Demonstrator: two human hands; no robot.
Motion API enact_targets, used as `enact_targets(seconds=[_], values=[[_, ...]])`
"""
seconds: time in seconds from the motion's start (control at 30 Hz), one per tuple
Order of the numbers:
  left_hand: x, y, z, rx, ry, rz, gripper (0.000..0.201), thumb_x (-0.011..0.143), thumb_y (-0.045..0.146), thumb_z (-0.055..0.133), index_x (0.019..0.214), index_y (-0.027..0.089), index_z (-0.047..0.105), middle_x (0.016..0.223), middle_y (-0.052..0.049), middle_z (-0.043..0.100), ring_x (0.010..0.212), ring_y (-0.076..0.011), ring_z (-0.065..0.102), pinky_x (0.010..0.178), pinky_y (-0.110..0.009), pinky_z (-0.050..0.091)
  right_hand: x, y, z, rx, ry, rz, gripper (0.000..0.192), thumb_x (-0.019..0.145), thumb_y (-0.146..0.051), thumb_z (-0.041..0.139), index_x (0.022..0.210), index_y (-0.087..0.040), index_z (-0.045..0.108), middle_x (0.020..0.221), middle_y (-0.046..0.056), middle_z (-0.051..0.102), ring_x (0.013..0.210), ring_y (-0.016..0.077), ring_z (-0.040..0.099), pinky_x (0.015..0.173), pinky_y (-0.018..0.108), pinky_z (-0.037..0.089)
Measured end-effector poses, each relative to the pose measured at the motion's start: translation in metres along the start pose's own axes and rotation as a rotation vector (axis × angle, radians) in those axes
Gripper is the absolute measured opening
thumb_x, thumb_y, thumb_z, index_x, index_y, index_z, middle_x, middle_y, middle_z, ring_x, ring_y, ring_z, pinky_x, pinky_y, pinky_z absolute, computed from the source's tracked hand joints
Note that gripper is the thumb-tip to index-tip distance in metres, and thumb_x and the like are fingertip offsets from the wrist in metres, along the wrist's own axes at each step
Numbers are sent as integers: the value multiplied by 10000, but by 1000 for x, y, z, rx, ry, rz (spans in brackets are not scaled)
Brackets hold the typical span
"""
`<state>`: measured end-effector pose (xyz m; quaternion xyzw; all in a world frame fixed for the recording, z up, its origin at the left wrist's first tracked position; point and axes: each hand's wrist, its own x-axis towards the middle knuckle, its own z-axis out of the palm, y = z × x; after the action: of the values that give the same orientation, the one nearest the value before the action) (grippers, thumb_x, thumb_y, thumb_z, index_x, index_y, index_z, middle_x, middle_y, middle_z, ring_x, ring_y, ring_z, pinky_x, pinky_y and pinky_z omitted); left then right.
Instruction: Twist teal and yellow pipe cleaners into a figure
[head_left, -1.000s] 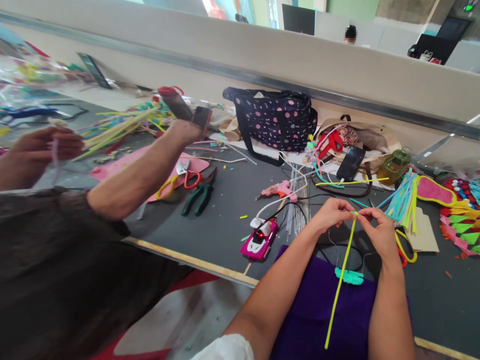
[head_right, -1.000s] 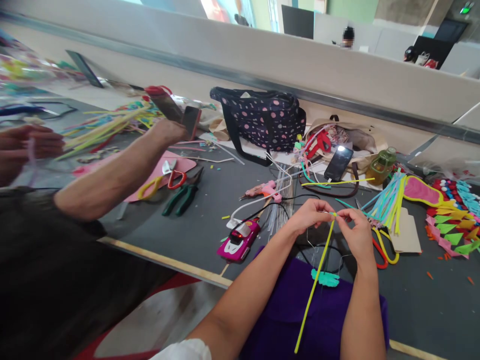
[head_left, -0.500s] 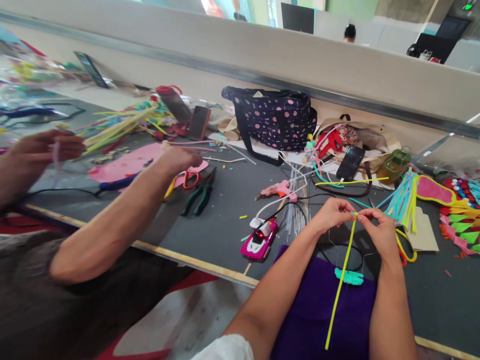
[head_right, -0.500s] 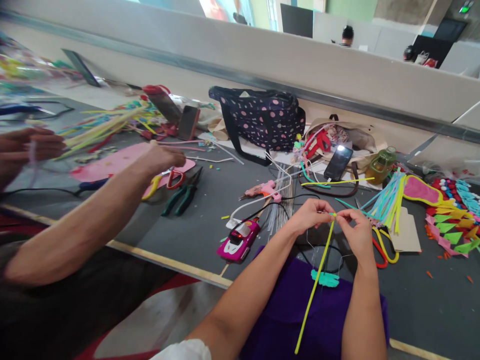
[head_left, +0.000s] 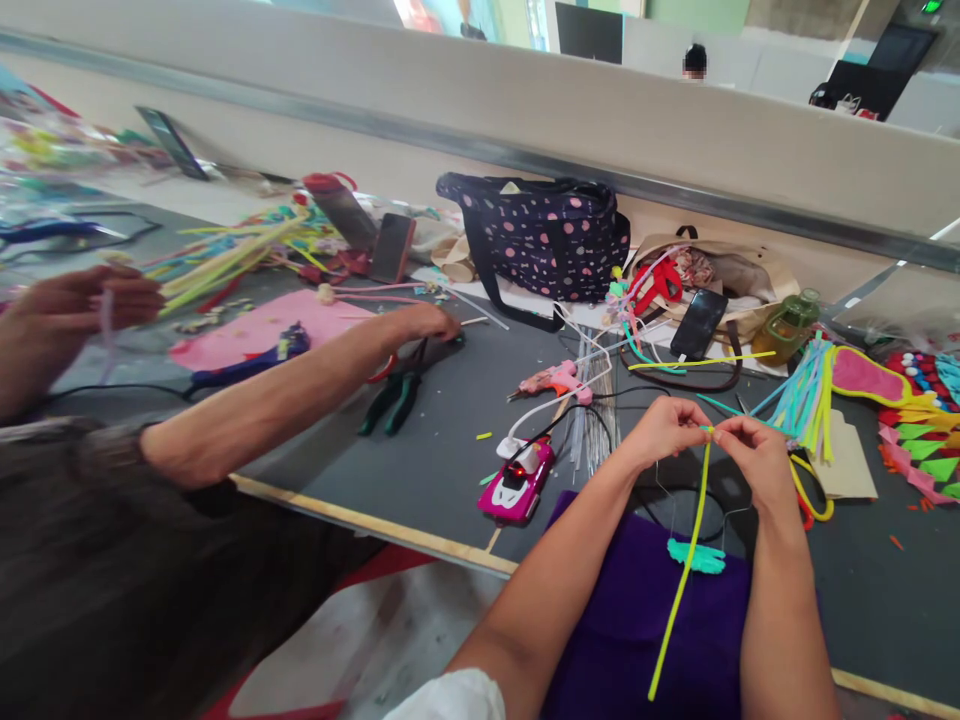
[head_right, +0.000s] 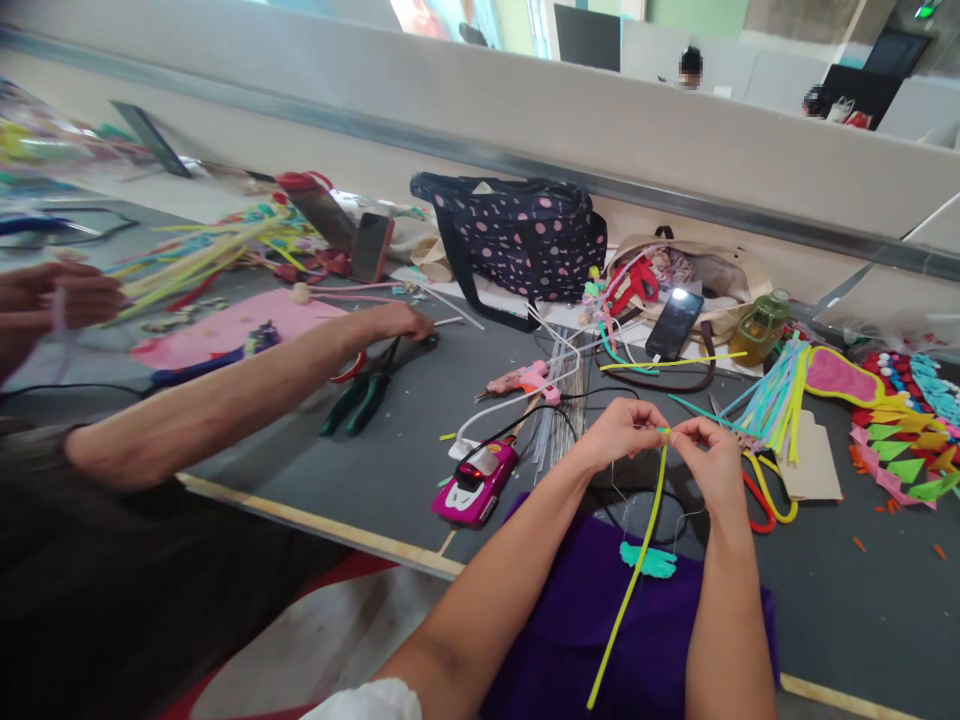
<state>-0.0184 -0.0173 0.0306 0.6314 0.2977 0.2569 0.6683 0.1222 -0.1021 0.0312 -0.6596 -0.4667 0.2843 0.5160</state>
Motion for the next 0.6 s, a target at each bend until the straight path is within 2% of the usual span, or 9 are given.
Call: enact_targets(seconds=[0.17,0.33,0.43,0.6], values=[[2,-2,0,-12,-3,-29,143,630,231,684,712,115,665,512,47,519,406,-44,390,378,-168,306,0,-1,3,-12,34,4,153,694,-327,661,632,-193,618,601,-12,589,598,143,511,604,269,404],[4,-4,-9,-152,-64,-70,251,634,296,738,797,109,704,613,1,600,501,-74,493,416,-174,362,-1,-1,-3,135,-19,31,203,722,-394,694,756,-195,670,716,6,652,670,153,560,653,273,434],[5,-5,-13,-249,-120,-87,330,637,344,760,860,105,709,703,-41,651,615,-115,587,488,-195,446,0,1,-8,204,47,47,265,712,-443,719,795,-193,689,706,14,665,681,156,582,661,270,448],[4,-7,-15,-367,-93,-119,397,611,360,799,879,87,696,730,-68,673,658,-144,638,535,-227,504,6,12,-17,444,136,140,479,819,-607,533,886,-161,693,762,89,710,645,163,623,617,285,478]])
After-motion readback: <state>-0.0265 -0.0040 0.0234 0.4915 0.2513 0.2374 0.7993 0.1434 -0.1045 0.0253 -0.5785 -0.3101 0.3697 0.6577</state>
